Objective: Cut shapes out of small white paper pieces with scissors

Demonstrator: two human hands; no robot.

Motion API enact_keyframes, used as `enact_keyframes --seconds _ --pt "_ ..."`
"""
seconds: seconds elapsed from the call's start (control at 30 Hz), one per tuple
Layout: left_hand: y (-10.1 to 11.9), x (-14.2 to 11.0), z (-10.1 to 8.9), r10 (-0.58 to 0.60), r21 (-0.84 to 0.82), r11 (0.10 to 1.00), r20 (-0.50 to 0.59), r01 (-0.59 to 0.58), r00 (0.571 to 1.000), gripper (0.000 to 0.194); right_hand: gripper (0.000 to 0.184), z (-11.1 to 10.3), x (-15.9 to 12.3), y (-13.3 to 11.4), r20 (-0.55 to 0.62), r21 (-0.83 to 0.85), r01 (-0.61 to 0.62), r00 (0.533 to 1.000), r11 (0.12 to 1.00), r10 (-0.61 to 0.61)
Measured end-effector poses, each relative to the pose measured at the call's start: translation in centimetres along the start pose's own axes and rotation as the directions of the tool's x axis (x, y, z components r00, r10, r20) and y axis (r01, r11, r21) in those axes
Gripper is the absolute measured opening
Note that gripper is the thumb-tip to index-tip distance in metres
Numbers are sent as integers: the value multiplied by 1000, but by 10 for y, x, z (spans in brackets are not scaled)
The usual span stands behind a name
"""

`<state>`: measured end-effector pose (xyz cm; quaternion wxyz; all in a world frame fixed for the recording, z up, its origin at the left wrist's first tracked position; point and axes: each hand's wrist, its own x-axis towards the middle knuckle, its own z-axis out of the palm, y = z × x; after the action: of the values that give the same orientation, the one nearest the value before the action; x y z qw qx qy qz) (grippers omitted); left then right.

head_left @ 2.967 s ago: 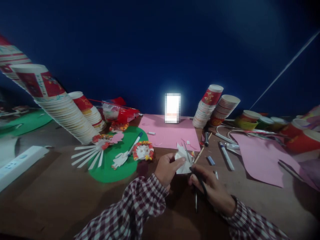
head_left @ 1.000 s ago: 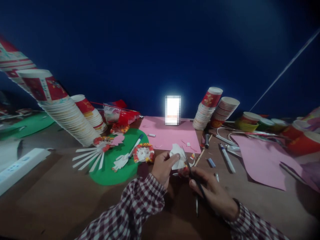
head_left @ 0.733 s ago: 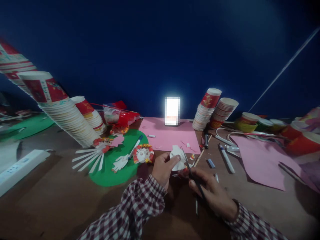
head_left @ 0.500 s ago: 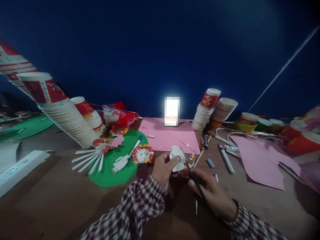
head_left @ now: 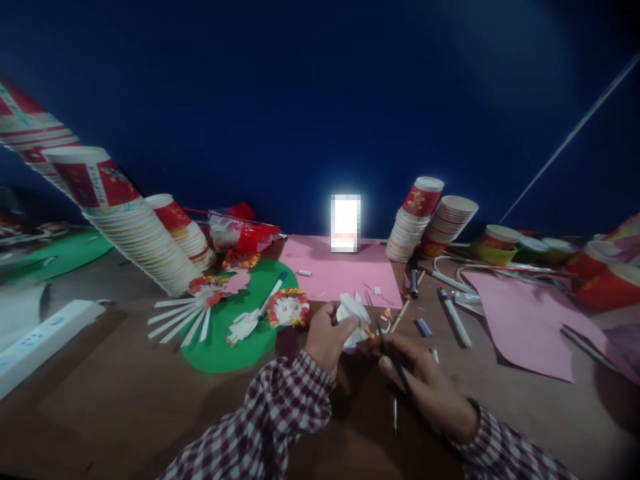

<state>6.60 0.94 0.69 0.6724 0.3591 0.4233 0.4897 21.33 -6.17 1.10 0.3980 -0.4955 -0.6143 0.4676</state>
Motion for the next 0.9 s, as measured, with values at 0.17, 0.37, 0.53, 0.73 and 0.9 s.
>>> enact_keyframes --seconds 0.17,0.37,0.53,0.73,0.9 --pt "0 -1 1 7 -2 1000 30 -7 1000 28 29 0 0 3 -24 16 -21 999 1000 21" --pt "-1 -1 0 0 -14 1000 60 1 998 29 28 1 1 1 11 15 -12 1000 1000 12" --pt "0 -1 1 -8 -4 1000 12 8 1000 24 28 0 0 -2 24 -5 5 1000 1000 -5" --pt "4 -4 3 -76 -35 996 49 78 996 19 25 0 0 -2 -17 -23 9 1000 1000 -9" --pt "4 -6 5 -77 -13 997 147 80 986 25 26 -1 4 3 -81 44 -9 997 999 12"
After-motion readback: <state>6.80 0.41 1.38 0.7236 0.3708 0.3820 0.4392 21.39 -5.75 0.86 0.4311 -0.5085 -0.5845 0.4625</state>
